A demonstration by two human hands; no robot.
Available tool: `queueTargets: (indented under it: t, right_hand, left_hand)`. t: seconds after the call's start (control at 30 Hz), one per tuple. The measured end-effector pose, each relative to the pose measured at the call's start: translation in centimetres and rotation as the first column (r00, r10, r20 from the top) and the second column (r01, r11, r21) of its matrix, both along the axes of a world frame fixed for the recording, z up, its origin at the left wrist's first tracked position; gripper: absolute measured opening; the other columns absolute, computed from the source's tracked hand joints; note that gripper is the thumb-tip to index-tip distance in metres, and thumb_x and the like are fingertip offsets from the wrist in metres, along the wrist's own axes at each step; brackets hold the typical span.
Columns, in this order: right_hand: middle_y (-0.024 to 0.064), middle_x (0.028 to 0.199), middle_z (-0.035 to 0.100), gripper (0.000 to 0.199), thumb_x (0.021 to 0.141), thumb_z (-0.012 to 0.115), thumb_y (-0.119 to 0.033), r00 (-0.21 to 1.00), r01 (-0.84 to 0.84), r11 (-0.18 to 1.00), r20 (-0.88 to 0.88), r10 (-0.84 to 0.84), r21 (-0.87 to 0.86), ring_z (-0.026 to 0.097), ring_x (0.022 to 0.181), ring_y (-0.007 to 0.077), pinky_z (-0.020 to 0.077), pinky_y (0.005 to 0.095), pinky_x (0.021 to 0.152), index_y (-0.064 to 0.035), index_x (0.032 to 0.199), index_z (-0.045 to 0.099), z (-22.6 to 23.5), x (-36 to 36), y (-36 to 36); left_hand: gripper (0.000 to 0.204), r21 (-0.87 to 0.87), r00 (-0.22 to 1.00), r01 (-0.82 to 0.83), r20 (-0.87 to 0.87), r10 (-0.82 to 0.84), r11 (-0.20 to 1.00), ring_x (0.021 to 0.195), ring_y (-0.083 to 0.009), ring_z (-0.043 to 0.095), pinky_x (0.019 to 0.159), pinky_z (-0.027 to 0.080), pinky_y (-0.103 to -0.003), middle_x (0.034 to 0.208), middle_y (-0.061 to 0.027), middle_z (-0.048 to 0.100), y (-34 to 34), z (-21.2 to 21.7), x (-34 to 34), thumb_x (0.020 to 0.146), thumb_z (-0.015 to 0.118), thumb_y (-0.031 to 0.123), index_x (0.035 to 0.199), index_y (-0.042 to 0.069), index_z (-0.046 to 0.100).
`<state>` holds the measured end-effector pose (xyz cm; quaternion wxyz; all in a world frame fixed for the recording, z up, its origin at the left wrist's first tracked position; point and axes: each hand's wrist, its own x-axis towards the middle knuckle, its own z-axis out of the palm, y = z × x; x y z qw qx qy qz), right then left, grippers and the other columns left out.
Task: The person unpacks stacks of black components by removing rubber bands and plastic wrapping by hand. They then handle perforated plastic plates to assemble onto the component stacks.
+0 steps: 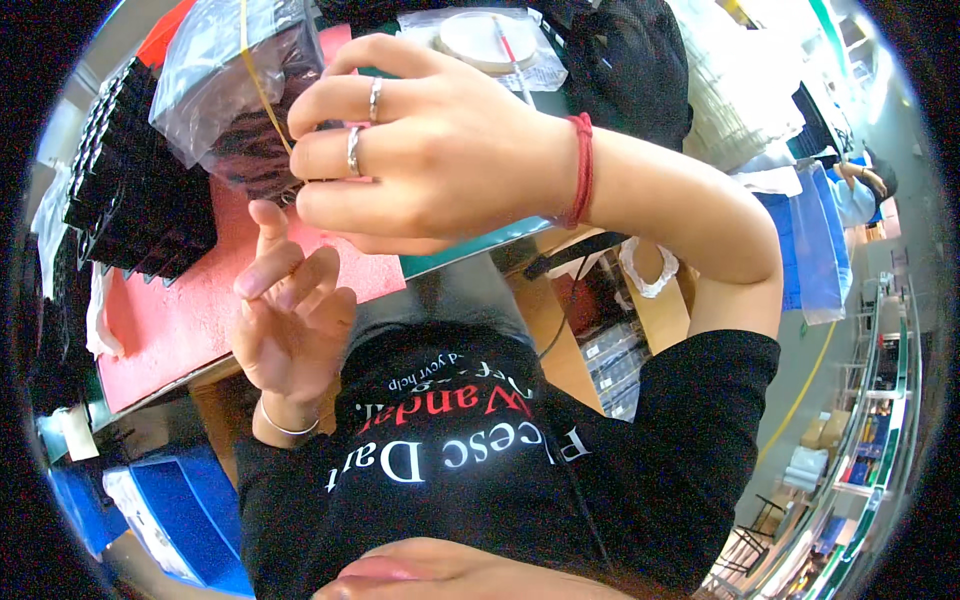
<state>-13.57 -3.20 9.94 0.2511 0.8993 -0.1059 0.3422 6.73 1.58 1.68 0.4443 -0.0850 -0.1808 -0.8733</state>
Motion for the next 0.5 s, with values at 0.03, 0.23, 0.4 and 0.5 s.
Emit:
queueTargets:
  t: [0.03,0.23,0.4,0.5]
  right_hand:
    - [-0.0034,0.087,0.058,0.013,0.069,0.067,-0.023,0.999,0.035,0.999,-0.041,-0.036,-0.022,0.056,0.096,0.0171,0.0439,0.0382,0.088,-0.0155,0.075,0.058,0.0,-0.1,-0.1]
    - [-0.001,0.088,0.06,0.012,0.067,0.069,-0.018,0.996,0.039,0.999,-0.085,-0.04,-0.011,0.059,0.095,0.0194,0.0449,0.0398,0.087,-0.0128,0.072,0.06,-0.3,0.0,-0.2]
    - [0.0017,0.09,0.063,0.017,0.065,0.074,-0.019,0.993,0.037,0.998,-0.116,-0.031,0.05,0.061,0.095,0.0224,0.0455,0.0423,0.085,-0.0105,0.074,0.063,0.1,0.4,0.6]
    - [0.0022,0.09,0.063,0.02,0.068,0.076,-0.025,0.997,-0.023,0.997,-0.07,0.028,0.072,0.061,0.093,0.0239,0.0461,0.0429,0.083,-0.0103,0.075,0.063,0.1,0.9,0.6]
  left_hand:
    - [0.069,0.019,1.0,-0.011,0.016,0.011,1.0,0.079,-0.0074,0.04,0.07,0.038,-0.024,0.084,0.0112,0.05,0.0,-0.3,-0.1,0.084,0.067,0.009,0.145,0.017,0.036]
    - [0.067,0.015,0.993,-0.054,0.103,0.052,0.998,0.08,-0.0032,0.044,0.07,0.036,-0.019,0.088,0.0199,0.062,0.1,-0.8,0.6,0.084,0.072,0.015,0.14,0.017,0.035]
    - [0.056,-0.029,0.991,-0.067,0.116,0.07,0.997,0.078,-0.0029,0.045,0.07,0.037,-0.019,0.093,0.0174,0.066,0.0,-0.6,0.3,0.086,0.071,0.018,0.132,0.017,0.04]
    - [0.049,0.09,0.998,-0.044,0.052,0.04,0.995,0.074,-0.0054,0.042,0.072,0.041,-0.023,0.086,0.0129,0.062,0.2,-0.8,0.3,0.084,0.07,0.012,0.128,0.014,0.05]
